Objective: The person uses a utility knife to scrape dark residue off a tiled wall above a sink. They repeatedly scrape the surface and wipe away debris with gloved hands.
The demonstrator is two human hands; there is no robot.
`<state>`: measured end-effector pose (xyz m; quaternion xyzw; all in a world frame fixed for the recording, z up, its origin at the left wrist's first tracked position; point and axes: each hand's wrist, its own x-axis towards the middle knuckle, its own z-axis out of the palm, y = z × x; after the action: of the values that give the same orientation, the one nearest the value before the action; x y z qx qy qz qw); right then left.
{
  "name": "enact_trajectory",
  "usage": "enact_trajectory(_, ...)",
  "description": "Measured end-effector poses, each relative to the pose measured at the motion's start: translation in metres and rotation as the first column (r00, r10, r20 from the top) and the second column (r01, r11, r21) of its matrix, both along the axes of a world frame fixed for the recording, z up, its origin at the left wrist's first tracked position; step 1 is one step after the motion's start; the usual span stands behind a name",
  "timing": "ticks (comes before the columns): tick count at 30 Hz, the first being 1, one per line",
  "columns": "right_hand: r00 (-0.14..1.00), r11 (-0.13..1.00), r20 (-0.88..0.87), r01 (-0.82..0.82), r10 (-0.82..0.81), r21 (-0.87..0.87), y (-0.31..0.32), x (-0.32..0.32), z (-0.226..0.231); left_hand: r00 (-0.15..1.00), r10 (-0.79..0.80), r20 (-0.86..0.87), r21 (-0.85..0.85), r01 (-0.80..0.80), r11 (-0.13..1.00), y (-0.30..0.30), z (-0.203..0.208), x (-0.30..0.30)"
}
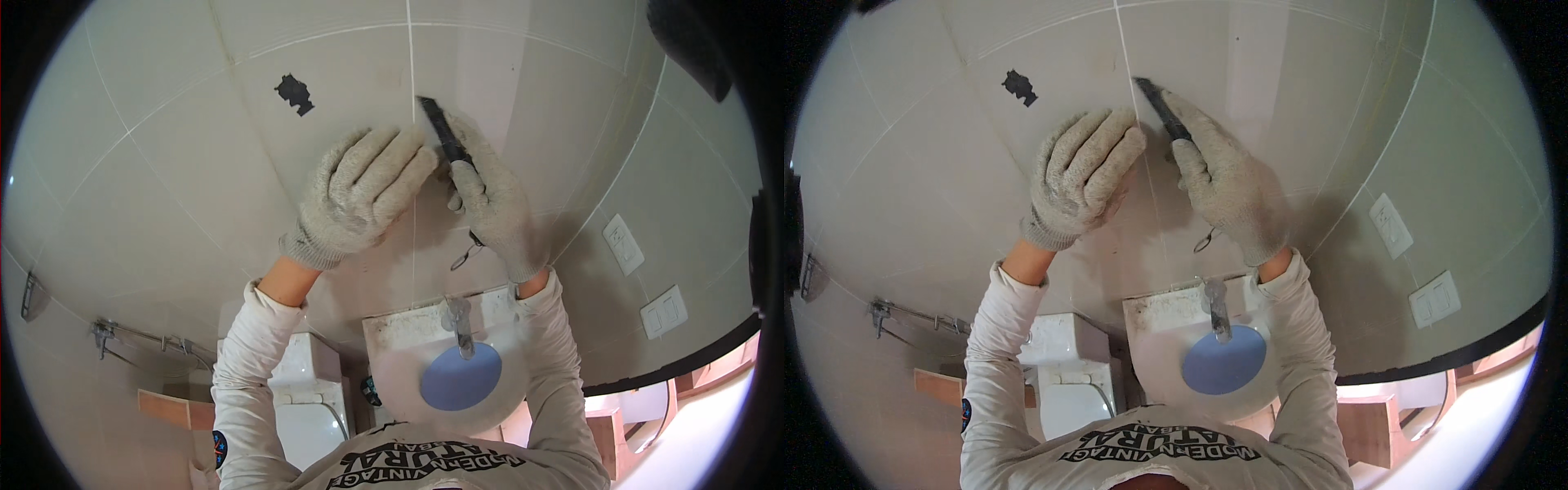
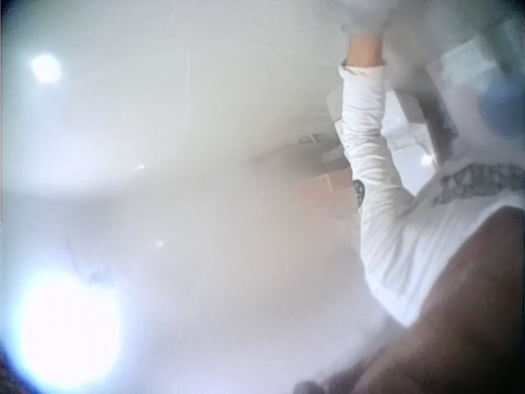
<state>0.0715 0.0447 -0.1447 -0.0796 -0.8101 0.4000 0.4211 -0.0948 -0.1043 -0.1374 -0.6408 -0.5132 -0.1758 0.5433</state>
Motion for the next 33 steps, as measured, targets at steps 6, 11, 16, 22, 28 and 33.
enact_trajectory(6, 0.966, 0.676, -0.257, 0.169, 0.031, 0.717, 0.060, -0.015, 0.020, 0.986, 0.115, -0.121, 0.202, -0.089, 0.975, 0.052, 0.010, 0.009)
enact_trajectory(11, 0.987, 0.660, -0.106, 0.161, -0.122, 0.734, 0.051, -0.003, 0.044, 0.986, 0.163, -0.031, 0.217, -0.153, 0.964, 0.065, -0.001, 0.017)
enact_trajectory(16, 0.967, 0.536, -0.084, 0.205, -0.242, 0.819, 0.050, -0.008, 0.050, 0.990, 0.063, 0.123, 0.294, -0.097, 0.951, 0.068, -0.008, 0.021)
enact_trajectory(22, 0.900, 0.393, -0.088, 0.273, -0.427, 0.878, 0.039, -0.004, 0.059, 0.982, 0.036, 0.188, 0.270, -0.087, 0.959, 0.076, -0.001, 0.024)
enact_trajectory(28, 0.877, 0.418, -0.038, 0.265, -0.479, 0.869, 0.026, -0.004, 0.062, 0.985, 0.035, 0.171, 0.271, -0.081, 0.959, 0.070, 0.003, 0.020)
enact_trajectory(33, 0.863, 0.384, 0.009, 0.215, -0.505, 0.898, 0.024, -0.002, 0.052, 0.980, 0.003, 0.197, 0.250, -0.054, 0.967, 0.066, -0.012, 0.017)
